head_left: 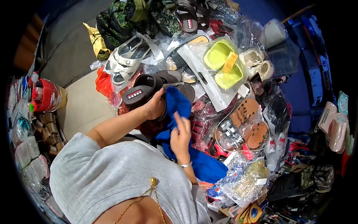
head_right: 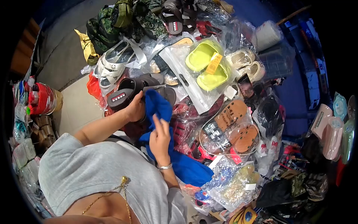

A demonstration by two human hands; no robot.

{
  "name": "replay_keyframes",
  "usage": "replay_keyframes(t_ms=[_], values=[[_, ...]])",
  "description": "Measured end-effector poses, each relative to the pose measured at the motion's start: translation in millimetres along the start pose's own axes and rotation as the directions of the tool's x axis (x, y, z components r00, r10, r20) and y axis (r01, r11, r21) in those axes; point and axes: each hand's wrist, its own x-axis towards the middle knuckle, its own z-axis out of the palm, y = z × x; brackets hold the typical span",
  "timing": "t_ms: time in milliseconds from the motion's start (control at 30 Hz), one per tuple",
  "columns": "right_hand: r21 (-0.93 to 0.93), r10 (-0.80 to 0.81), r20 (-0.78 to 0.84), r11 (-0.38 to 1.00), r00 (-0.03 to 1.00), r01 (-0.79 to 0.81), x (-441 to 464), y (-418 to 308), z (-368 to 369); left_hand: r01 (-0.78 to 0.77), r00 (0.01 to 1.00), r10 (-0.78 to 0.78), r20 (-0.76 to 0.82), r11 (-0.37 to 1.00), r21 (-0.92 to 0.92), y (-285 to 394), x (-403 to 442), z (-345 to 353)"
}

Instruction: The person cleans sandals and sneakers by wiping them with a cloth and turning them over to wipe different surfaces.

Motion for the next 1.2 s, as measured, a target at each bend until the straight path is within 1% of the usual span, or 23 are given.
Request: replay_keyframes(t_ms=[33,67,133,200,267,300,333,400,433,500,533,600,667,733,800,833,867,933,1033,1067,1133,1167,1200], values=[[0.005,-0.051,-0.071,0.999,0.996,0.051,16,-13,-5,0.047,0.995,-0.042,0.089,0.998,-0.050,2,0,-3],[0.005,-0.103,-0.141,0.994,0.985,0.105,32,-25,-8,0.047,0.995,-0.043,0.089,0.998,-0.049,1,-1,1],[-0.013,-0.157,-0.110,0.988,0.981,0.157,54,-37,2,-0.059,0.998,0.059,-0.008,0.996,0.063,4,-5,12],[-0.101,-0.195,-0.036,0.976,0.980,0.191,61,-27,29,0.003,0.978,0.005,0.207,0.999,-0.037,-2,-3,-25],[-0.261,-0.158,-0.021,0.954,0.987,0.147,41,-6,50,0.037,0.999,-0.036,-0.011,0.994,0.099,1,-4,-16],[-0.325,-0.189,-0.047,0.931,0.981,0.164,23,9,54,-0.027,0.999,0.028,-0.017,0.996,0.087,-4,-2,-9],[-0.155,-0.120,-0.115,0.983,0.986,0.101,6,18,54,-0.086,0.996,0.089,-0.017,0.985,0.146,-8,-1,-8],[-0.003,0.086,-0.019,0.996,0.996,-0.086,-25,26,41,0.086,0.991,-0.082,0.101,0.996,-0.034,-2,-4,-23],[-0.025,0.107,0.061,0.994,0.992,-0.105,-34,29,31,0.000,1.000,0.000,0.009,0.998,-0.057,-1,-4,-2],[0.012,0.205,0.149,0.978,0.967,-0.209,-31,29,10,-0.015,0.997,0.015,0.072,1.000,-0.013,1,-1,1],[0.073,0.186,0.064,0.979,0.981,-0.190,-18,17,-3,-0.032,0.991,0.027,0.133,0.999,0.038,2,0,2],[0.005,0.033,-0.147,0.999,0.989,-0.032,13,6,-16,0.004,0.989,-0.004,0.149,1.000,0.005,1,-2,-1],[0.010,-0.026,-0.247,1.000,0.969,0.029,46,-8,-16,0.014,0.999,-0.012,-0.031,0.998,0.069,0,-4,-2],[-0.079,-0.044,-0.185,0.996,0.982,0.030,67,6,8,-0.002,1.000,0.003,-0.014,0.997,0.075,-3,-1,-10],[-0.442,-0.086,-0.136,0.897,0.987,0.017,64,27,33,-0.018,1.000,0.018,0.003,0.997,0.076,-5,-1,-10],[-0.493,-0.146,-0.128,0.868,0.981,0.065,55,30,35,-0.028,0.999,0.031,-0.019,0.988,0.153,-7,-3,-4],[-0.430,-0.134,-0.139,0.901,0.981,0.062,45,33,36,-0.037,0.998,0.048,-0.044,0.973,0.227,-6,-4,1],[-0.130,0.023,-0.078,0.991,0.997,-0.033,17,26,29,-0.037,0.998,0.048,-0.051,0.979,0.199,-4,-6,-2],[-0.120,0.228,0.149,0.970,0.962,-0.211,-14,20,16,-0.027,0.999,0.023,0.040,0.994,0.109,-6,0,-11],[0.006,0.126,0.109,0.992,0.986,-0.127,-8,18,6,-0.026,0.999,0.021,0.039,0.994,0.109,-6,0,-12],[0.006,0.150,0.001,0.989,0.989,-0.150,17,-2,-16,0.005,0.999,0.000,-0.050,0.996,0.088,-9,0,-17],[0.013,0.025,-0.117,1.000,0.993,-0.023,33,-9,-21,0.002,1.000,-0.001,-0.022,0.999,0.049,-11,2,-22],[0.011,-0.018,-0.183,1.000,0.983,0.020,48,-14,-22,0.004,1.000,-0.003,-0.017,0.999,0.054,-10,2,-21]])
